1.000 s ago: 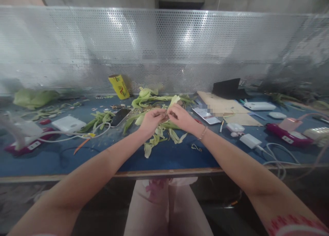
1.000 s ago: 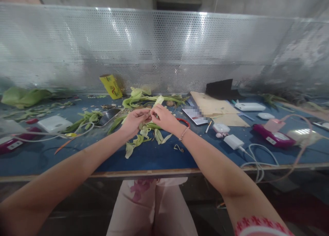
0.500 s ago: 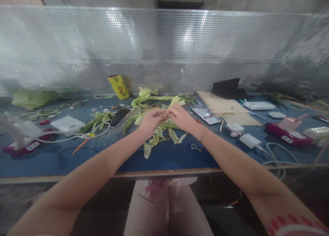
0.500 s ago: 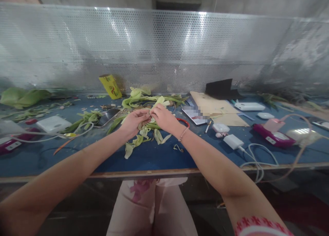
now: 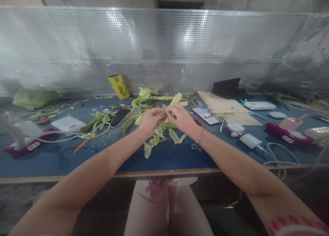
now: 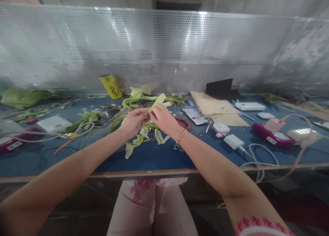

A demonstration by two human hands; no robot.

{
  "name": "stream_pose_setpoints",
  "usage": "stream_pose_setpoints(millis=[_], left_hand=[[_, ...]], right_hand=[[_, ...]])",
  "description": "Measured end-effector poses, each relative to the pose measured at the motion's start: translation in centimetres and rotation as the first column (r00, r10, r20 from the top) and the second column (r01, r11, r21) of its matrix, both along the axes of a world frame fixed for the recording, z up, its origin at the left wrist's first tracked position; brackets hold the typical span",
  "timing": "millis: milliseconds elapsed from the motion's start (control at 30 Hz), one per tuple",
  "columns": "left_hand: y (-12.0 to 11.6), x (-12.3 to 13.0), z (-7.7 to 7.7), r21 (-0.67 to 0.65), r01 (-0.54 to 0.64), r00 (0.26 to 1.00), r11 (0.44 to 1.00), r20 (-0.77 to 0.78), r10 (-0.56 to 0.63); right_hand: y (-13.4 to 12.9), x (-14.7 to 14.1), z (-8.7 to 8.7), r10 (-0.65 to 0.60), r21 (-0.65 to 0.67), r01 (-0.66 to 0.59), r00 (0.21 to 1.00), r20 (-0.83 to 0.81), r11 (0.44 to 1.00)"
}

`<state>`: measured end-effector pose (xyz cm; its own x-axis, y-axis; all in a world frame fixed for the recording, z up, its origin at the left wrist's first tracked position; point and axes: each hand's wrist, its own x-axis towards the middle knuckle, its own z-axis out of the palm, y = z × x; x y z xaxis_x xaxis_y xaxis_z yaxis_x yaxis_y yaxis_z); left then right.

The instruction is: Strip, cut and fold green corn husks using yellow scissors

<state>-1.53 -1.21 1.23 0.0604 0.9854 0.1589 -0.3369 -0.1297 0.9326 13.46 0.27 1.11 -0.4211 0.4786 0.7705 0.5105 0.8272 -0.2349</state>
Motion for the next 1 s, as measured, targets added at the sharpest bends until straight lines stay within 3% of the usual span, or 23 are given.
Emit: stream_pose_setpoints(millis=[267,633,1000], left_hand=[[-0.3,0.1,0.2,-0.024,0.032,0.998,0.999,-0.057,-0.034],[-0.4,-0.2,0.4,-0.055,0.018,0.999,0.998,-0.033,-0.02],[-0.1,-0.5,0.4,-0.06,0.061,0.996,0.996,-0.057,-0.065]], right_hand=[[0.4,0.4,-0.1,-0.064,0.023,0.065,0.998,-0.005,0.998],[0.7,1.2,-0.1,-0.002,0.059,-0.006,0.992,0.127,0.998],[1.2,1.4,-0.2,0.029,0.101,-0.04,0.993,0.116,0.994]])
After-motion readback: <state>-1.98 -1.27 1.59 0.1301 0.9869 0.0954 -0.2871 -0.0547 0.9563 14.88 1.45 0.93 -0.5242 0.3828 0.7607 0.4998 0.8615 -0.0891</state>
